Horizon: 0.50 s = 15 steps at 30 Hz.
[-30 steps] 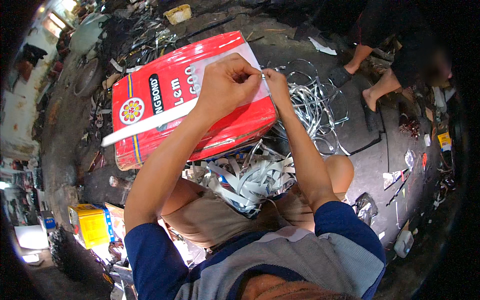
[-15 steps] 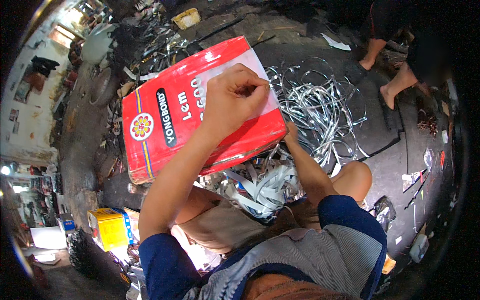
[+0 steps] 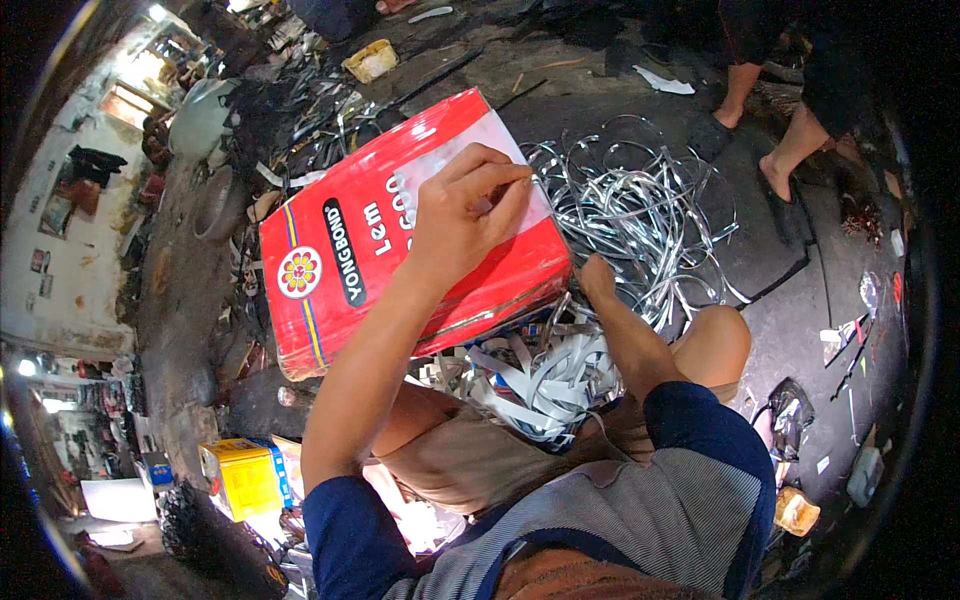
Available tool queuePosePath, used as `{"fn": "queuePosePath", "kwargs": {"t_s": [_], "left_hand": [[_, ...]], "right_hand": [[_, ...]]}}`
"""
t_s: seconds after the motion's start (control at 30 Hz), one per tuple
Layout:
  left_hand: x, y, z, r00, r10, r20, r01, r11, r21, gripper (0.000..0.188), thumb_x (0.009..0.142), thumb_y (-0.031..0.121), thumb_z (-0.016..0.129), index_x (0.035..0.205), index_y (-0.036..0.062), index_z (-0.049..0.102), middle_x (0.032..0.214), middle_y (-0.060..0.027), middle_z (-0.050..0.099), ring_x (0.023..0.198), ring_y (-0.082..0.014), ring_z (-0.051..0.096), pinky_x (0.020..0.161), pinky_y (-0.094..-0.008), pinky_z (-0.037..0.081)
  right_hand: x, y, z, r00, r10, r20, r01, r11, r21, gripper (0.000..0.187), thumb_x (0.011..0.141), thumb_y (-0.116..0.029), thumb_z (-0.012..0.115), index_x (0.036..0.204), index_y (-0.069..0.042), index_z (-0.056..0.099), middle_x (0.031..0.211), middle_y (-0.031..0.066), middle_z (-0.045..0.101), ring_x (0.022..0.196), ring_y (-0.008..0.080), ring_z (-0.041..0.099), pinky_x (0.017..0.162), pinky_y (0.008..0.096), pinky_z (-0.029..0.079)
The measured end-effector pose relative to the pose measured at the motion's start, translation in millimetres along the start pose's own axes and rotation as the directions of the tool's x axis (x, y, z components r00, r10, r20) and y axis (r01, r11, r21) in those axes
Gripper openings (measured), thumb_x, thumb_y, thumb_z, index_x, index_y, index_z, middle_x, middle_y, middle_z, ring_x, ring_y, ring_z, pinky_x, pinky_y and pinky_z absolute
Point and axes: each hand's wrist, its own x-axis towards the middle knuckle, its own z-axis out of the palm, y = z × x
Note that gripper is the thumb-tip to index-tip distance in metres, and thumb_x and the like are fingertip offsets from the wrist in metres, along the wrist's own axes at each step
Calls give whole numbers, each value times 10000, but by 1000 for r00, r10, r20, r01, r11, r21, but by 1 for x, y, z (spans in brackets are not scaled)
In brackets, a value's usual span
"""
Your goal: The person sits on the floor and wraps a red rectangular box with white tape. They repeatedly pull tape from a roll, wrap it around the box, and tear off pieces by hand. The person adjusts the box position and continues taping until the box is fully covered.
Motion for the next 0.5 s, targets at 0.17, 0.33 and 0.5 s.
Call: {"fn": "queuePosePath", "kwargs": {"t_s": [0.17,0.33,0.5], "left_hand": [[-22,-2,-8,963,226,147,-264,905,335,348,825,14,695,1171,56,697,1061,-97,659,945,-279,656,730,-344,542],[-13,3,-14,941,263,215,-339,746,573,410,873,216,659,1281,174,678,1300,-66,637,1158,-304,600,923,-395,512],[-12,11,-9,958,158,239,-249,869,428,475,914,330,605,1344,131,638,1422,-204,550,1282,-400,519,1063,-500,416]], "right_hand": [[-12,3,-17,992,-21,-127,24,999,25,333,898,-226,597,1059,61,643,1073,301,684,1012,455,680,885,518,554],[4,53,-17,975,189,-113,-193,981,-19,409,939,-237,477,1228,38,572,1061,280,704,1027,428,696,899,539,549],[32,127,12,989,127,-76,-134,985,-109,304,904,-263,580,911,14,705,1084,238,713,934,406,706,828,497,566]]}}
